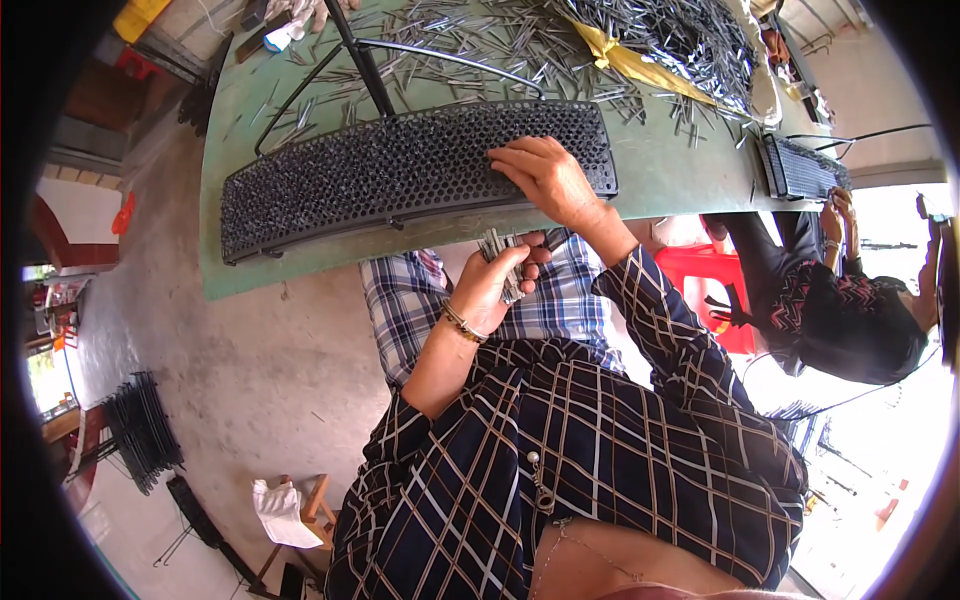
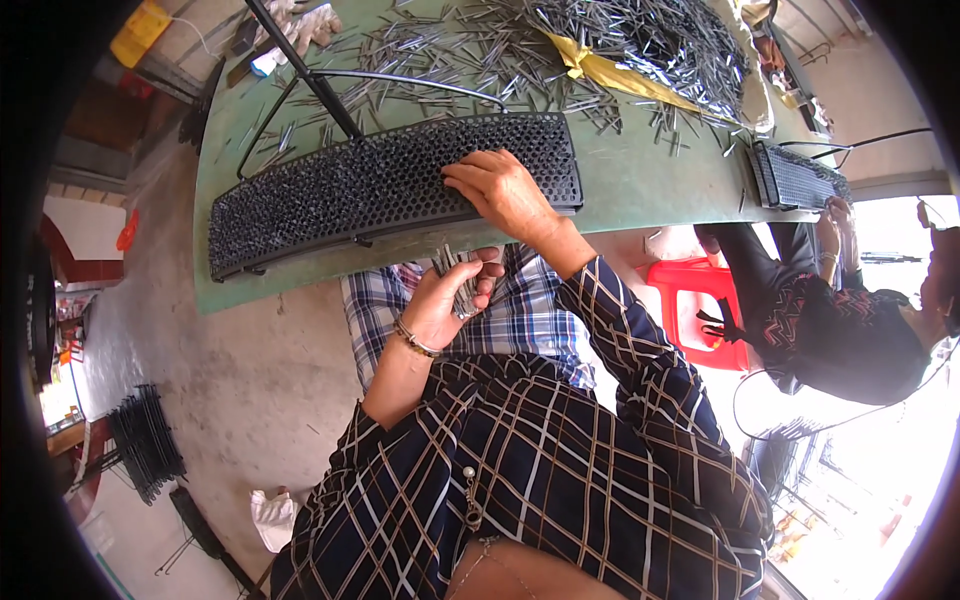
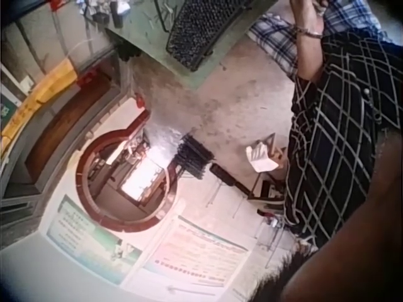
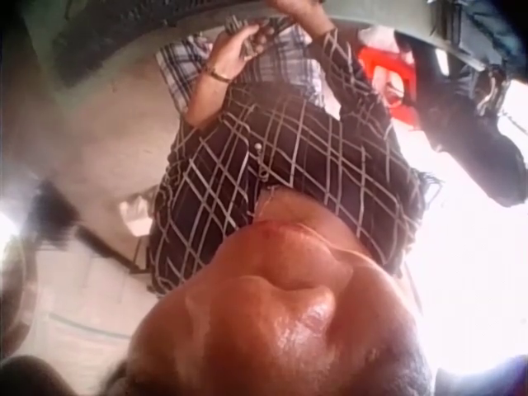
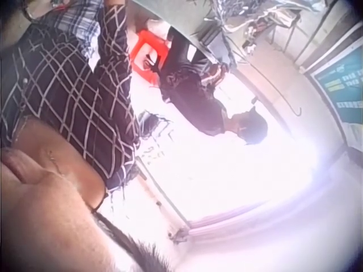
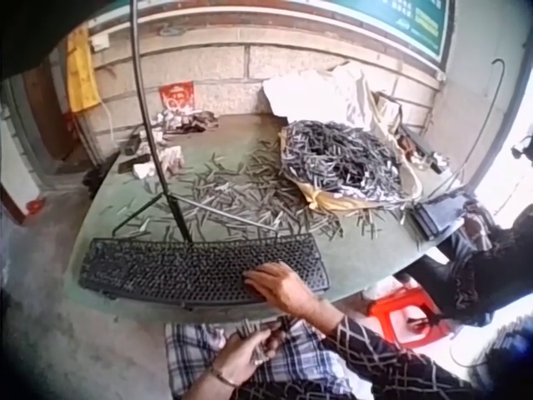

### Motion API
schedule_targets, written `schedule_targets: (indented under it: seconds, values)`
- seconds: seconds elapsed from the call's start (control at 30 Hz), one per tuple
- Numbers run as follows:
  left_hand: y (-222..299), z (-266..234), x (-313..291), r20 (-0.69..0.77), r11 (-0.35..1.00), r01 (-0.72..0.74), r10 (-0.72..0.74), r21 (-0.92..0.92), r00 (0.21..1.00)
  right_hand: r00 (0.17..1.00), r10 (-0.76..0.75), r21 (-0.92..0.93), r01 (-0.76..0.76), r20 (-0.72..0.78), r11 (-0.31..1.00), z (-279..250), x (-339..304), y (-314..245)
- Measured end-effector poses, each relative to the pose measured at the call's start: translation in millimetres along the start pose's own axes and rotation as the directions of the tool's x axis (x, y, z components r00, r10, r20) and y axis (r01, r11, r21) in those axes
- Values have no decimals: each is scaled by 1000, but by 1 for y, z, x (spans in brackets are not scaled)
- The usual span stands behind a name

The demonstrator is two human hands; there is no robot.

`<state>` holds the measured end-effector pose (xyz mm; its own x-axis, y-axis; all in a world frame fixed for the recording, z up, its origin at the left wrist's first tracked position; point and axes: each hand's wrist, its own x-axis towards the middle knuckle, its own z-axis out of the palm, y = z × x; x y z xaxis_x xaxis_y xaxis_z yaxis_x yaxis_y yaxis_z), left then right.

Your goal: Manually inserting small metal pins into the holes of a perforated grid template on a workbench.

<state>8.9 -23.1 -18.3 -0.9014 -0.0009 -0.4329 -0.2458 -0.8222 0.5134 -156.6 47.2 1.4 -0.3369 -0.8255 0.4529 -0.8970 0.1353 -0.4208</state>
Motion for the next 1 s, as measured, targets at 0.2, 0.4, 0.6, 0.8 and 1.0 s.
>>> schedule_targets:
  seconds: [0.2,0.4,0.6,0.8,1.0]
  values:
    - [1,3,-1,-1,1000,-16,16,6,1000,998,47,35,-45,-48,998,0,0,-4]
    - [0,1,-1,-11,1000,-7,7,-2,1000,983,85,58,-76,-165,995,8,-4,-4]
    - [1,4,-1,-22,1000,-14,14,-1,1000,959,135,61,-124,-250,990,10,-10,-4]
    - [3,3,1,-18,1000,-19,19,9,1000,962,50,-63,-70,-267,996,8,-14,-3]
    - [6,3,-1,-7,999,4,-4,-44,1000,967,2,-99,-29,-255,995,-4,-6,-15]
